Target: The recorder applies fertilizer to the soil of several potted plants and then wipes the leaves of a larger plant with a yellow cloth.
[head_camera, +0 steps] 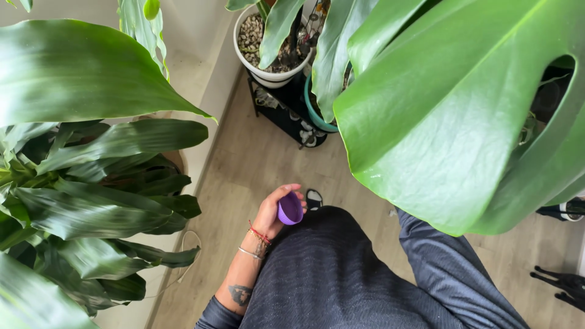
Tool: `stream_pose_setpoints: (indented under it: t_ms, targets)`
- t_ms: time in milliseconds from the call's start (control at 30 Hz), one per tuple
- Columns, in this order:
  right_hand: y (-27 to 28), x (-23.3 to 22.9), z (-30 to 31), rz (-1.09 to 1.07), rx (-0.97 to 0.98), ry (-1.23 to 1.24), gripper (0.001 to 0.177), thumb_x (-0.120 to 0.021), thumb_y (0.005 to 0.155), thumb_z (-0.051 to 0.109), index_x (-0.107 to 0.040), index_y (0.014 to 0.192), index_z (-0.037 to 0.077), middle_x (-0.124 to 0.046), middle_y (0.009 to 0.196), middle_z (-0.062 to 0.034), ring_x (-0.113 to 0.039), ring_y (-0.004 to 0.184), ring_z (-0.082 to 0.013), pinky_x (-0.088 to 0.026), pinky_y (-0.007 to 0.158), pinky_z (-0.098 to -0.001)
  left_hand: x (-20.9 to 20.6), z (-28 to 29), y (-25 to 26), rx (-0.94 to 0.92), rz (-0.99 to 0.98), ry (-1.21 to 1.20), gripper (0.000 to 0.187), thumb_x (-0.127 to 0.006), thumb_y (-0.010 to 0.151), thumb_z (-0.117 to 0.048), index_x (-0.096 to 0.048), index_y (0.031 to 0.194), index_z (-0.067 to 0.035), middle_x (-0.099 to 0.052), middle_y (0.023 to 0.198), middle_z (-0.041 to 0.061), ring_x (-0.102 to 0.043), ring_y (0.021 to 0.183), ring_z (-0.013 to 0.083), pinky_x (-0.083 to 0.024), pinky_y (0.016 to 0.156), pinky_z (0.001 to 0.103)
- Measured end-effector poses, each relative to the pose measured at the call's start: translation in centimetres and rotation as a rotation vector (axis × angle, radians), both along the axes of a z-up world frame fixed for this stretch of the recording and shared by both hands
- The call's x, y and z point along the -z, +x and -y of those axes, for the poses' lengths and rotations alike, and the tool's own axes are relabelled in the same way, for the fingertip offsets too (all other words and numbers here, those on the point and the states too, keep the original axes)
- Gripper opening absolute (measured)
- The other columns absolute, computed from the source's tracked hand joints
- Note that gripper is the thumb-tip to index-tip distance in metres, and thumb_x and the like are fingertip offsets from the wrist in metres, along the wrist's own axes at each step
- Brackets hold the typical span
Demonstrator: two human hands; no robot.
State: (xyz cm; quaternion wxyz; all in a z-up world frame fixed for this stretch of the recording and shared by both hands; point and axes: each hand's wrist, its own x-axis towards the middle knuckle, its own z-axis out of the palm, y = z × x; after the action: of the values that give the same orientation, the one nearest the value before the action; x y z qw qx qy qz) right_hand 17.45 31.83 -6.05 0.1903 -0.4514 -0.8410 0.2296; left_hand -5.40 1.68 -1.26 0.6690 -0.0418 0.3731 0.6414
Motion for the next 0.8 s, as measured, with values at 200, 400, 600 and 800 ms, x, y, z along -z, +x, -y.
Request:
stream_pose_setpoints:
  t_ms: [200,400,600,800]
  targets:
    - [-0.6,0.3,0.4,-0.005,0.002,0.018,0.073,-0.09,0.077,0.05,-0.066,0.13,0.006,-0.071,0.124,-0.0147,-0.067,0.11,-0.0332,-0.054,0.095,-0.0452,0.3,0.3,-0.5,-0.003,0.02,-0.025,0.04,-0.06,0.098,-0.03,-0.062,0.125,0.001,-0.069,0.102,0.013,-0.071,0.092,0.0272,-0.062,0.082,0.042]
    - [-1.1,0.6,0.3,-0.016,0.013,0.039,0.074,-0.09,0.076,0.051,-0.065,0.13,0.006,-0.07,0.124,-0.0155,-0.067,0.11,-0.0343,-0.053,0.094,-0.046,0.4,0.2,-0.8,-0.003,0.027,-0.003,0.04,-0.06,0.098,-0.029,-0.062,0.125,0.001,-0.069,0.103,0.013,-0.071,0.093,0.0275,-0.061,0.082,0.042]
    - [-12.0,1.5,-6.8,-0.029,0.01,0.062,0.076,-0.091,0.075,0.052,-0.065,0.13,0.006,-0.07,0.124,-0.0162,-0.066,0.11,-0.0354,-0.053,0.093,-0.0468,0.7,0.3,-0.9,-0.009,0.027,-0.013,0.039,-0.059,0.099,-0.029,-0.062,0.125,0.0,-0.069,0.102,0.013,-0.071,0.092,0.0273,-0.061,0.081,0.042]
    - [-14.4,4.4,-9.1,-0.047,-0.003,0.079,0.078,-0.092,0.075,0.052,-0.064,0.13,0.006,-0.069,0.124,-0.0169,-0.066,0.109,-0.0365,-0.053,0.093,-0.0476,0.4,0.7,-1.1,-0.032,0.031,-0.004,0.04,-0.059,0.098,-0.03,-0.062,0.125,0.0,-0.069,0.103,0.013,-0.071,0.093,0.0276,-0.061,0.083,0.042]
